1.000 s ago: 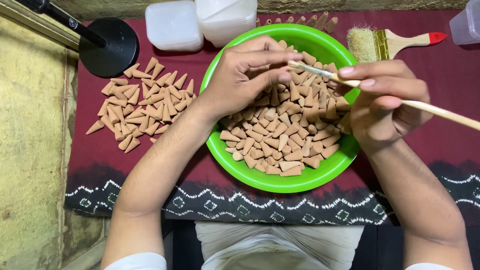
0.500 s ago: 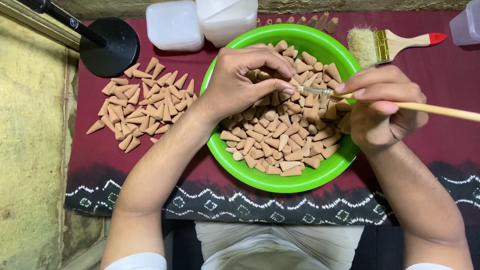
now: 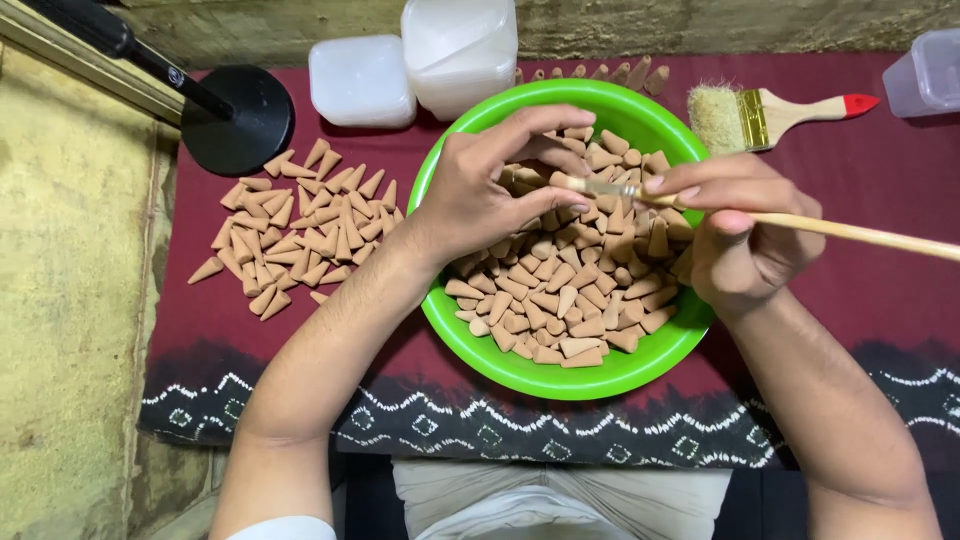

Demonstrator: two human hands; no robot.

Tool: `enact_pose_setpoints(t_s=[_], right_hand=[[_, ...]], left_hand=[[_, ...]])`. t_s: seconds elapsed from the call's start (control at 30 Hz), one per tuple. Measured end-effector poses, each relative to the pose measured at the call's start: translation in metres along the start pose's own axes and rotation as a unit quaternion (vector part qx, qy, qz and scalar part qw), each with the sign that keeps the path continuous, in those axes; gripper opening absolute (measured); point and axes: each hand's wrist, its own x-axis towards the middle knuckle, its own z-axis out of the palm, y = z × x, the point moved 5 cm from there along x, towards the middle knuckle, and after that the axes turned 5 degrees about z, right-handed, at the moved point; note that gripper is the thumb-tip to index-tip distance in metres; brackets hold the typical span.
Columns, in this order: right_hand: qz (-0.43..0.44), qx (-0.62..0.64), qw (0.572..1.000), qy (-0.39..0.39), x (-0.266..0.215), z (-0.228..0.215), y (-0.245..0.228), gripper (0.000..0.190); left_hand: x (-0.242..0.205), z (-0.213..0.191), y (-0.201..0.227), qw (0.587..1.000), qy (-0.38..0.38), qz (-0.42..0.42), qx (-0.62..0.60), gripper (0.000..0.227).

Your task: Applying a coating or adhesive to individual incense cones using a small brush.

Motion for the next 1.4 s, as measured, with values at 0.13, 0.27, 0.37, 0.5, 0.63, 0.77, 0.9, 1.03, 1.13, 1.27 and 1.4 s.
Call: enact_pose_setpoints(t_s=[0.13, 0.27, 0.37, 0.5, 0.63, 0.77, 0.9, 1.03, 1.13, 1.27, 1.4], right_hand=[[-0.034, 0.001, 0.998, 0.054, -0.007, -0.007, 0.002, 0.035], [-0.003, 0.01, 1.0, 0.016, 0.0, 0.0, -0.003, 0.036], [-0.007, 0.016, 1.0, 0.021, -0.009, -0.005, 0.003, 0.03], [-0.022, 0.031, 0.999, 0.014, -0.01, -0.006, 0.007, 0.031], [-0.018, -0.019, 1.0, 0.006, 0.001, 0.001, -0.004, 0.044], [-0.011, -0.004, 1.0, 0.025, -0.007, -0.005, 0.0, 0.045], [-0.006, -0.035, 0.999, -0.016, 0.005, 0.007, -0.009, 0.042], [-0.005, -0.023, 1.0, 0.012, -0.008, -0.008, 0.001, 0.043], [-0.008, -0.026, 1.0, 0.007, 0.003, 0.002, -0.01, 0.046], [-0.005, -0.048, 0.999, -0.002, -0.006, -0.002, -0.003, 0.036], [-0.021, -0.037, 0.999, 0.011, -0.004, 0.001, -0.013, 0.039]], left_hand=[[-0.004, 0.001, -0.006, 0.999, -0.001, 0.029, 0.026, 0.056], [-0.004, 0.0, -0.004, 0.998, 0.001, 0.026, 0.053, 0.059], [-0.006, 0.002, -0.007, 0.998, 0.0, 0.038, 0.054, 0.059], [-0.008, 0.002, -0.01, 0.995, -0.009, 0.051, 0.089, 0.059], [0.003, 0.0, 0.005, 0.995, 0.069, 0.03, 0.069, 0.051], [0.003, 0.0, 0.006, 0.995, 0.065, 0.031, 0.063, 0.047], [0.006, -0.002, 0.01, 0.995, 0.065, 0.028, 0.075, 0.043], [0.005, -0.001, 0.006, 0.995, 0.066, 0.034, 0.067, 0.042], [0.0, 0.003, 0.003, 0.995, 0.058, 0.031, 0.073, 0.039], [-0.001, 0.001, 0.003, 0.994, 0.02, 0.058, 0.093, 0.043], [-0.006, 0.002, -0.002, 0.991, -0.025, 0.074, 0.112, 0.046]])
